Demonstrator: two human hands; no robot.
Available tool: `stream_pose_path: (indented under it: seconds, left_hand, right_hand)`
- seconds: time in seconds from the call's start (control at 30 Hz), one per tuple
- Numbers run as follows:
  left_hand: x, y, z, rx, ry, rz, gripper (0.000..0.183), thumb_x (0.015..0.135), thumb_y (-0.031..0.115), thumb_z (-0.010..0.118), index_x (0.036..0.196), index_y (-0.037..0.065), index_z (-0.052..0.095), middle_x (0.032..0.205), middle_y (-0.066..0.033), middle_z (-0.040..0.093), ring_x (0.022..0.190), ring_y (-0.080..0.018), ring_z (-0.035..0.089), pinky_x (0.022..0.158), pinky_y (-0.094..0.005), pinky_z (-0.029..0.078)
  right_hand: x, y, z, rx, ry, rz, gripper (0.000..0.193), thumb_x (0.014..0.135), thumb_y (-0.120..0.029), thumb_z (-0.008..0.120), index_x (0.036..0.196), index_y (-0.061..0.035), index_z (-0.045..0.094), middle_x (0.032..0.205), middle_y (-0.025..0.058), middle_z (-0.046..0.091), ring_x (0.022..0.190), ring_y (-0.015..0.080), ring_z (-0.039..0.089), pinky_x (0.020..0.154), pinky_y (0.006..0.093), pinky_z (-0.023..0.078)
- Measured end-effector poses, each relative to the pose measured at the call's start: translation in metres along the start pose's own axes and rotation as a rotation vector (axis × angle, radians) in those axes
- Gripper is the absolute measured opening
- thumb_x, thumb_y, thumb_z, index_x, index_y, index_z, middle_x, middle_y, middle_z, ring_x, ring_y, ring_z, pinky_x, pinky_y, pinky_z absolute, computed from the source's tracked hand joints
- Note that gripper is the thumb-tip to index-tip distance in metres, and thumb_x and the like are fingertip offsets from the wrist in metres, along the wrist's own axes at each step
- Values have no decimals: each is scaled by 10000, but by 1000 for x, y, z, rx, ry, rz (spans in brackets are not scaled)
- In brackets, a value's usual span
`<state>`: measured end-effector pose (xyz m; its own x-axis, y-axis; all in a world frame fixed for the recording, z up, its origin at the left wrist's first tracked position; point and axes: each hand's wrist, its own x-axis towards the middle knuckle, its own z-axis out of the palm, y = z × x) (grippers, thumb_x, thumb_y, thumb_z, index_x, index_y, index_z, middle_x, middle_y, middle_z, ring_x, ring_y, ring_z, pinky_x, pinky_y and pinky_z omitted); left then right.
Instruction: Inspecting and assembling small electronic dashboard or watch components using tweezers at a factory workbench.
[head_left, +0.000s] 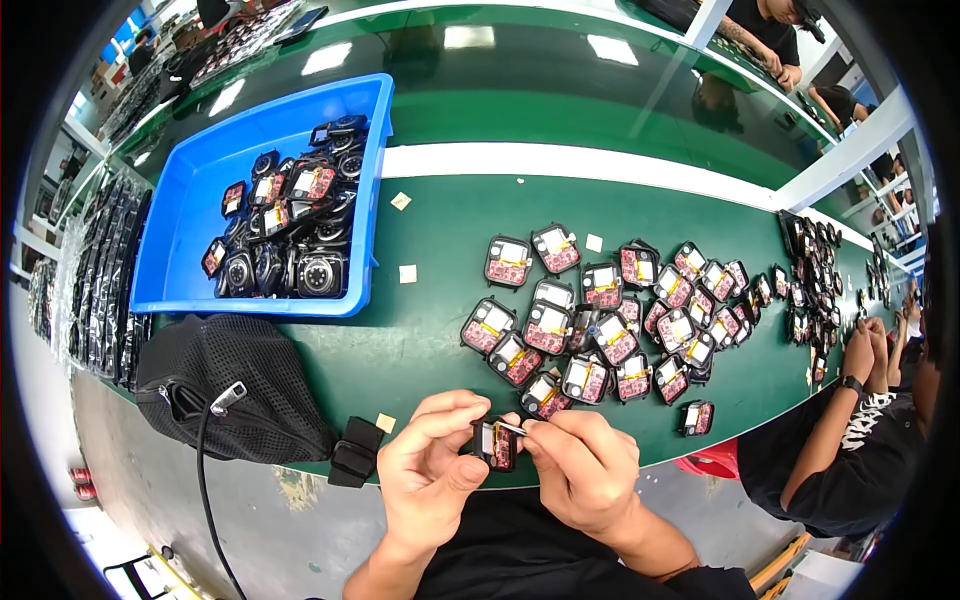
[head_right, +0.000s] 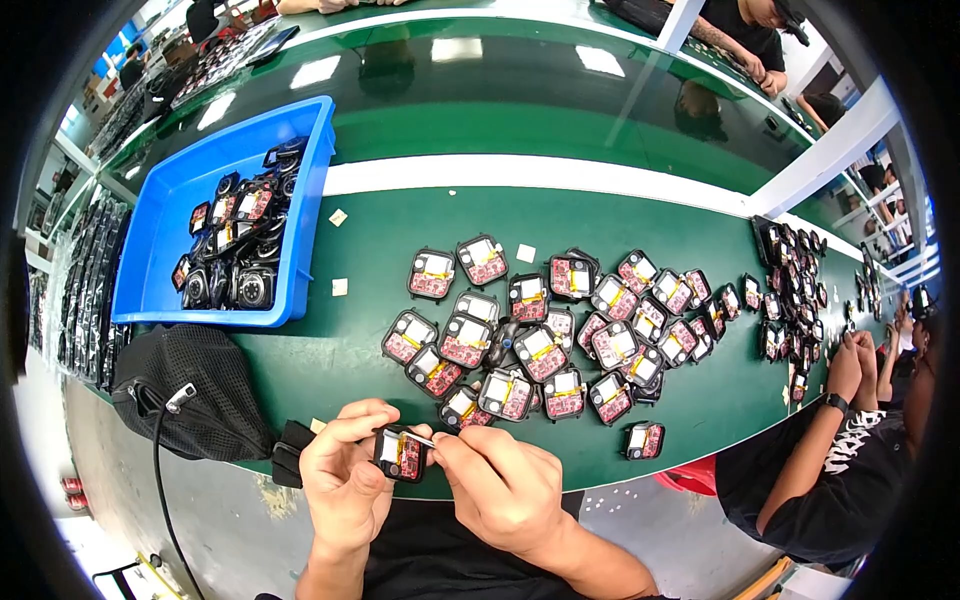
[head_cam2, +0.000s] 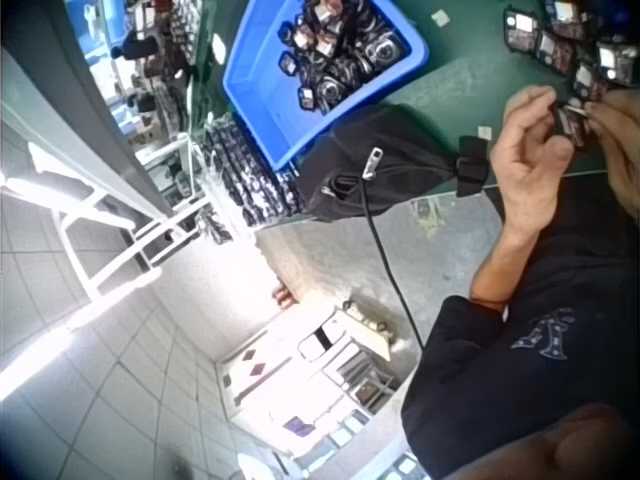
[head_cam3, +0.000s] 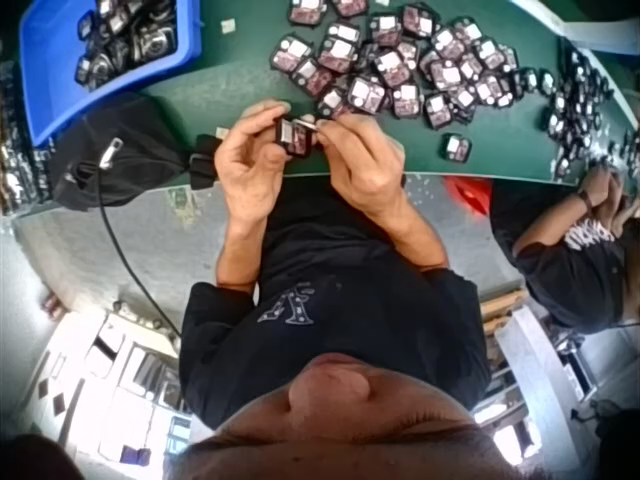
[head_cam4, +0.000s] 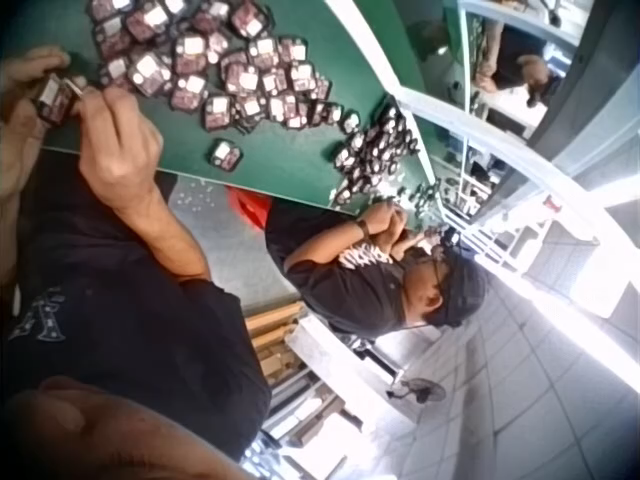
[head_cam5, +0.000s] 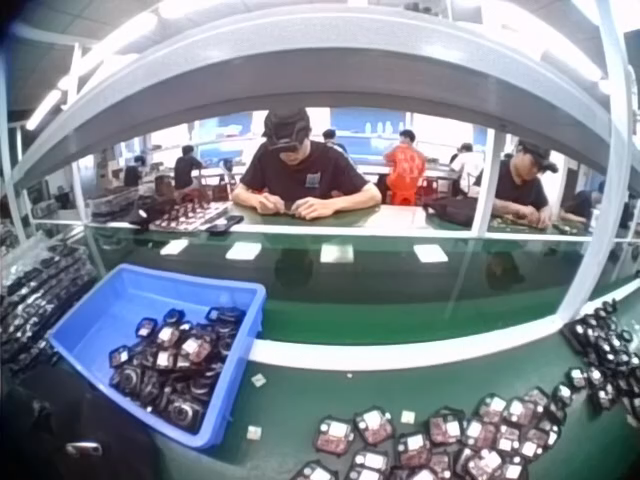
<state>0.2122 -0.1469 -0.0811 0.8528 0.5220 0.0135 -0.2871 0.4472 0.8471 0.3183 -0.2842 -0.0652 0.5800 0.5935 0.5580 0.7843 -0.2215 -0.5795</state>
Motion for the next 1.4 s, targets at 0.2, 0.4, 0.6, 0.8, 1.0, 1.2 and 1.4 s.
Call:
stream_pose_path:
  seconds: [0.2,0.4,0.6,0.8,1.0,1.2,1.4]
  left_hand:
    - [3,3,6,-143,2,-14,517,939,227,766,1301,-83,566,1306,-221,572,1182,-343,646,1005,-454,563]
    - [6,17,-2,-99,-20,86,495,950,303,745,1242,-50,561,1220,-260,602,1119,-381,672,896,-522,630]
    - [31,62,-17,218,71,335,694,900,386,786,1376,10,450,1244,-196,569,1115,-350,661,896,-473,628]
    - [86,102,-41,799,203,604,423,1033,196,644,1356,-41,509,1285,-166,599,1202,-254,612,1018,-372,514]
    - [111,108,-41,1509,494,629,213,974,75,671,1162,-23,652,1323,-159,626,1237,-294,597,1078,-415,432]
    - [75,89,-22,1196,324,859,221,972,43,664,1176,-30,624,1321,-180,576,1233,-295,590,1042,-399,486]
    - [9,31,5,174,-216,62,533,902,161,799,1319,-73,563,1415,-243,494,1264,-378,594,1065,-485,517]
  right_hand:
    - [1,-3,-5,62,19,66,261,747,5,809,996,3,730,878,87,647,587,200,633,505,311,516]
    - [-4,-7,-6,-73,15,139,288,779,-14,791,1059,5,726,930,106,604,559,171,570,487,298,467]
    - [-3,-16,1,-316,-136,200,340,767,-166,815,1088,-69,759,951,49,602,574,169,617,497,298,504]
    - [-7,-20,-12,-278,-204,140,291,754,-168,828,1029,-99,760,1079,80,628,607,171,643,519,296,527]
    - [-12,-14,-16,-167,-274,77,314,735,-173,865,1004,-103,719,1154,85,641,595,180,658,524,294,536]
    - [-14,-2,-15,74,-57,75,385,701,-129,942,961,-48,669,1071,126,658,694,176,702,532,304,557]
    - [-12,-7,-16,584,42,240,430,703,-122,953,959,-10,626,1116,154,676,658,62,589,507,237,480]
